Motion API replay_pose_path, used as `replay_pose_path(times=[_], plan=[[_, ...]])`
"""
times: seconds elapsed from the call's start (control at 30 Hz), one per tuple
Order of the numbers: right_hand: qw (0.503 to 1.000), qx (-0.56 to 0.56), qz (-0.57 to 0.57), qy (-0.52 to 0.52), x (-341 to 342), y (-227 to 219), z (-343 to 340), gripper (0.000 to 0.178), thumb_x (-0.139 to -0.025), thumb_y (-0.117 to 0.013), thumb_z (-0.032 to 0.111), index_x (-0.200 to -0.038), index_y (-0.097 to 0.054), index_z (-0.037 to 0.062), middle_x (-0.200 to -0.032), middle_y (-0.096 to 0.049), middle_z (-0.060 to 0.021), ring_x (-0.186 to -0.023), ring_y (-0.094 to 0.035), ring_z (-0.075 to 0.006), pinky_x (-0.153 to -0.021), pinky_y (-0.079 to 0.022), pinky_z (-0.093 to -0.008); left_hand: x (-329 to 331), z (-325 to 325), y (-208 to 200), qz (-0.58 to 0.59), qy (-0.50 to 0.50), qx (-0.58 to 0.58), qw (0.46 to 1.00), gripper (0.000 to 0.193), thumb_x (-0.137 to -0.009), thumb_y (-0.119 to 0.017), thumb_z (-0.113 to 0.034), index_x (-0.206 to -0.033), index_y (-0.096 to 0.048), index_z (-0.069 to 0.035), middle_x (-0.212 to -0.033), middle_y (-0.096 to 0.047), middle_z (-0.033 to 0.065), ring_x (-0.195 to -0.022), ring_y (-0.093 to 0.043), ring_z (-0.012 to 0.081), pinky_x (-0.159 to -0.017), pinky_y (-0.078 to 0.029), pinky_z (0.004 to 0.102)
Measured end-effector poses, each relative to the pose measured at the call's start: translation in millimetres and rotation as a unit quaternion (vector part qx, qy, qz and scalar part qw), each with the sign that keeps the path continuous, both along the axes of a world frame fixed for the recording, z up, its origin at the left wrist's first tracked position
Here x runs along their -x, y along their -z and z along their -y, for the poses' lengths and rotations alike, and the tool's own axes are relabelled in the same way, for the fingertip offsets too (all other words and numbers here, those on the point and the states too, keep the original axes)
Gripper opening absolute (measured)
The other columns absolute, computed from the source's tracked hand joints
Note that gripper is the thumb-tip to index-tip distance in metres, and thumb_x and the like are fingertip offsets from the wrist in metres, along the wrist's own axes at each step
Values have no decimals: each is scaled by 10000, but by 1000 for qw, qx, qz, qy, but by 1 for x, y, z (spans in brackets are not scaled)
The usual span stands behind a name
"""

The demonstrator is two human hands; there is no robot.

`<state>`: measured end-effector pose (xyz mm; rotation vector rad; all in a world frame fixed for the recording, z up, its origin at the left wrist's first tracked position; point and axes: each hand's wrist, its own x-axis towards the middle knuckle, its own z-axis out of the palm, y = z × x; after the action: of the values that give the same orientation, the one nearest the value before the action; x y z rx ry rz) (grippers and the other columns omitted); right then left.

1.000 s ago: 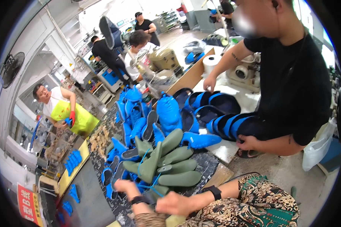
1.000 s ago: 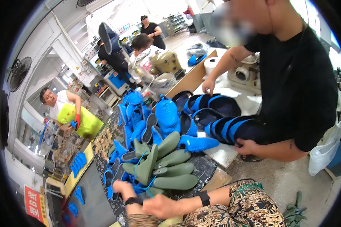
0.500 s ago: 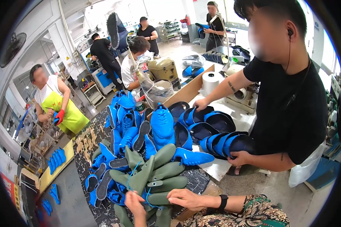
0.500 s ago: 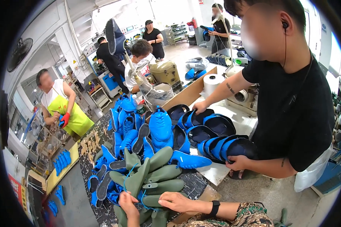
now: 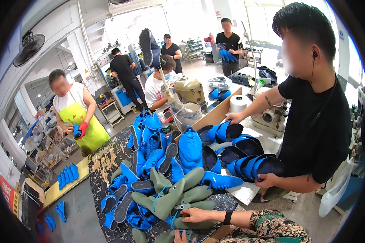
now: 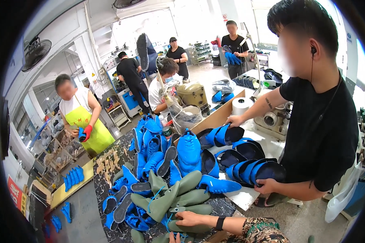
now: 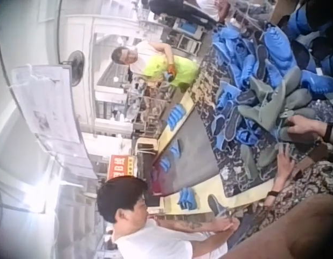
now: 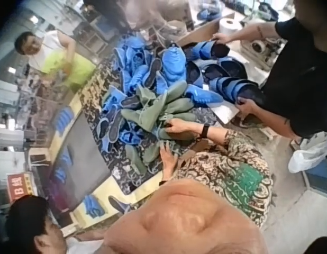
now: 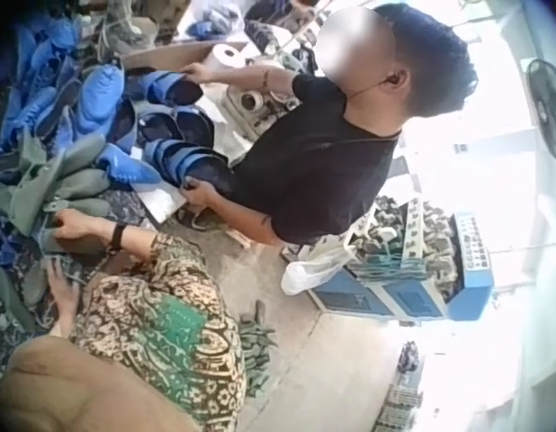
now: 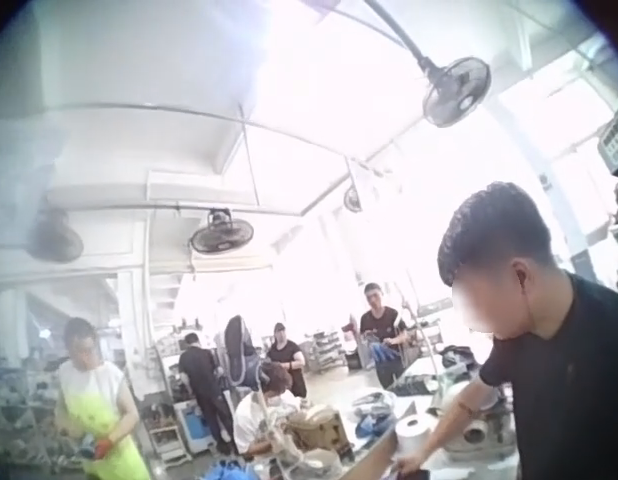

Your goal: Assemble shoes by inserting lasts into uppers and organizing components at a workstation.

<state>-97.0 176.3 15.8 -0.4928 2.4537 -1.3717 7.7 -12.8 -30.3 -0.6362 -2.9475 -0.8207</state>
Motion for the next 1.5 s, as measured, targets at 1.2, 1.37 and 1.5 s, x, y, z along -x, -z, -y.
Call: replay_pose_path(times=[1.2, 1.37, 1.5], plan=[[767, 465, -175, 406, 22, -103, -103, 161, -833, -491, 89, -953, -561, 10, -731, -583, -61, -622, -553, -123, -592, -459, -253, -1, 0, 6, -142, -90, 1, 986, 678, -613, -732, -295, -1173, -461, -24, -1311, -357, 152, -1241, -261, 386, -940, -247, 509], [946, 117, -283, 106, 64, -91, -26, 210, -781, -530, 56, -981, -580, 19, -887, -601, -107, -847, -581, -205, -752, -461, -309, -10, 3, 11, -161, -94, 25, 982, 691, -644, -694, -361, -1187, -453, -7, -1301, -377, 175, -1225, -288, 403, -932, -250, 513], [953, -153, -230, -121, 111, -78, 17, 382, -723, -514, 67, -1105, -521, 64, -988, -588, -170, -909, -572, -332, -768, -463, -408, -9, -5, 32, -186, -89, 33, 978, 696, -651, -649, -475, -1149, -494, -14, -1298, -395, 165, -1213, -309, 408, -900, -264, 524]])
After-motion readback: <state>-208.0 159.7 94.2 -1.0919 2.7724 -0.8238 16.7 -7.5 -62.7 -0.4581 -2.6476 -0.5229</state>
